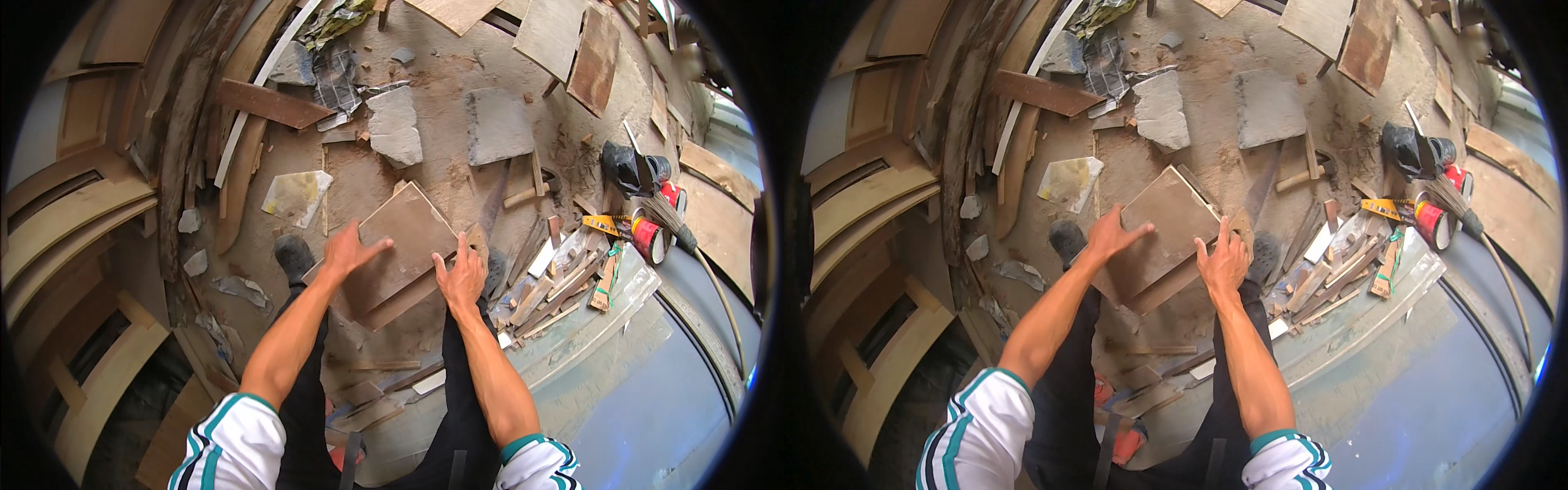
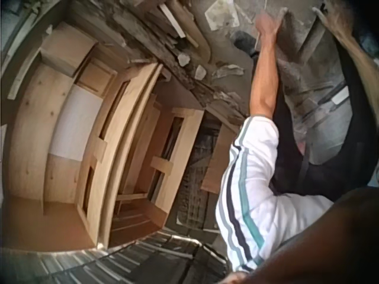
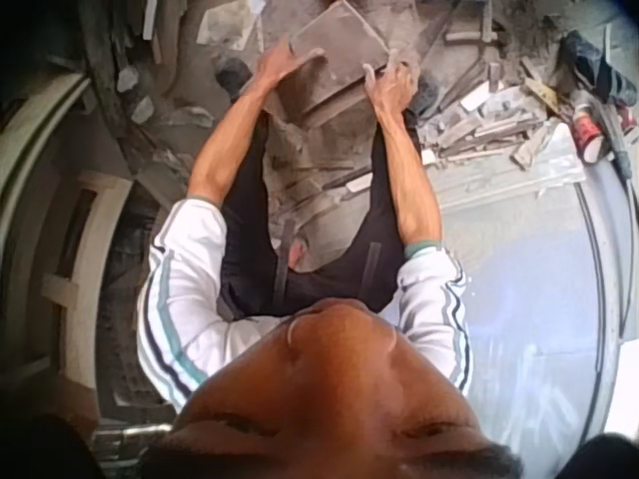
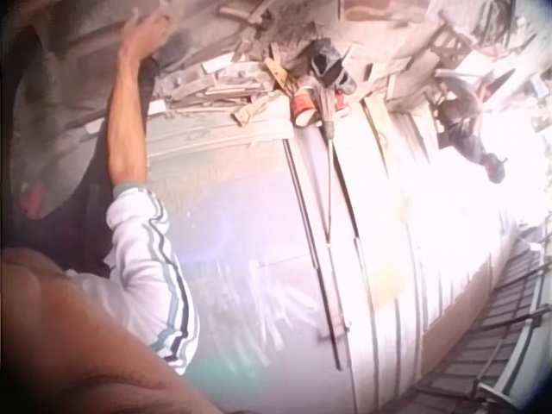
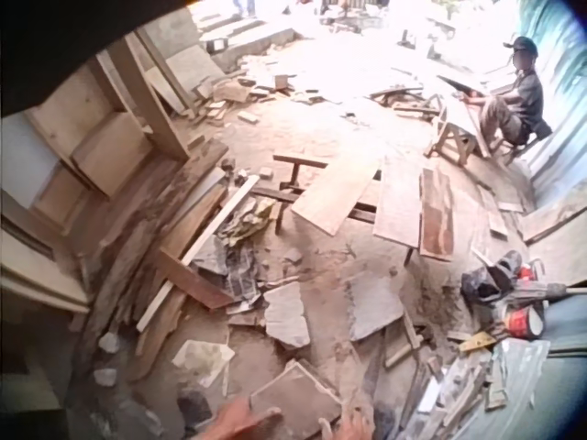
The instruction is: The person uses a hand saw to cut a rectangular piece of wood while sitting on the floor. They hold the wood steady with their left hand and saw with their right hand, eventually separating the piece into two parts.
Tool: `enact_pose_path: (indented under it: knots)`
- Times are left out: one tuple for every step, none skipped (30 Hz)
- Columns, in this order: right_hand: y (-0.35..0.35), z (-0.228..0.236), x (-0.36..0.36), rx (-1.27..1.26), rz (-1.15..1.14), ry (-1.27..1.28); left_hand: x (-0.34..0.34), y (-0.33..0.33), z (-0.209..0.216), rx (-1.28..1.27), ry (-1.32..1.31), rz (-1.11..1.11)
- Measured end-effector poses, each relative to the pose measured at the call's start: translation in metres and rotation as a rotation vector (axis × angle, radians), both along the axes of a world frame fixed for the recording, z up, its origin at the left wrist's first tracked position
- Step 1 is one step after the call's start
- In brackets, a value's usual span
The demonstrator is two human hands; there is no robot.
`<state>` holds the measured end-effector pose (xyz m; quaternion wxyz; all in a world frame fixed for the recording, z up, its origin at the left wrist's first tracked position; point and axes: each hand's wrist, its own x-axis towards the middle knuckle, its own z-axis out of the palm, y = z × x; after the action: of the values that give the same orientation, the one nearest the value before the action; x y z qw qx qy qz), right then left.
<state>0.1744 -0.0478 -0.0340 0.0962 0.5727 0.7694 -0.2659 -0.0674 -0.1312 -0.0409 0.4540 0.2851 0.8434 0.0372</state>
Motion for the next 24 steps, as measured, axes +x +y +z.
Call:
enact_pose_path:
  knots:
    - [0.004,-0.001,0.002,-0.016,0.014,-0.008,-0.003,0.012,-0.001,-0.144,-0.120,-0.017]
    - [0.003,0.000,0.005,-0.025,0.027,-0.010,-0.004,0.010,-0.003,-0.124,-0.083,-0.034]
    - [0.005,0.000,0.009,-0.021,0.042,-0.004,0.003,0.008,-0.007,-0.115,-0.040,-0.022]
    - [0.009,0.001,0.004,-0.007,0.057,0.014,0.009,-0.002,-0.011,-0.098,0.015,-0.007]
    - [0.015,0.004,0.002,-0.031,0.069,0.027,0.017,-0.010,-0.014,-0.077,0.063,0.005]
    - [0.018,0.009,0.004,-0.059,0.085,0.036,0.024,-0.017,-0.011,-0.127,0.049,0.042]
    - [0.022,0.017,0.008,-0.084,0.100,0.042,0.034,-0.027,-0.006,-0.174,0.031,0.078]
    - [0.026,0.029,0.004,-0.113,0.144,0.031,0.043,-0.050,-0.010,-0.139,0.035,0.134]
    - [0.036,0.040,0.002,-0.117,0.178,0.007,0.054,-0.061,-0.005,-0.090,-0.040,0.231]
    - [0.044,0.048,-0.007,-0.119,0.199,0.051,0.055,-0.088,-0.020,-0.084,-0.094,0.298]
    - [0.050,0.055,-0.002,-0.123,0.205,0.063,0.065,-0.088,-0.013,-0.075,-0.109,0.288]
    - [0.057,0.062,-0.004,-0.149,0.230,0.034,0.069,-0.087,-0.004,-0.134,-0.125,0.318]
    - [0.066,0.075,-0.012,-0.182,0.259,0.009,0.076,-0.092,-0.005,-0.004,0.002,0.321]
    - [0.077,0.099,-0.023,-0.249,0.238,0.030,0.083,-0.098,-0.008,0.117,0.129,0.323]
    - [0.093,0.128,-0.034,-0.308,0.220,0.051,0.084,-0.094,-0.016,0.227,0.202,0.255]
    - [0.109,0.147,-0.041,-0.352,0.199,0.069,0.083,-0.080,-0.024,0.349,0.274,0.184]
    - [0.127,0.153,-0.044,-0.360,0.192,0.118,0.080,-0.060,-0.032,0.469,0.350,0.111]
    - [0.141,0.157,-0.049,-0.378,0.199,0.178,0.070,-0.038,-0.026,0.450,0.354,0.092]
    - [0.150,0.163,-0.049,-0.403,0.204,0.236,0.056,-0.022,-0.024,0.339,0.292,0.013]
    - [0.160,0.159,-0.051,-0.284,0.233,0.311,0.041,-0.004,-0.024,0.226,0.227,-0.065]
    - [0.172,0.149,-0.052,-0.266,0.291,0.320,0.031,0.010,-0.028,0.105,0.157,-0.141]
    - [0.181,0.141,-0.052,-0.280,0.310,0.330,0.021,0.019,-0.030,0.050,0.038,-0.150]
    - [0.189,0.133,-0.050,-0.295,0.327,0.338,0.016,0.028,-0.033,0.146,0.038,-0.082]
    - [0.194,0.128,-0.044,-0.311,0.377,0.333,0.016,0.039,-0.031,0.242,0.033,-0.012]
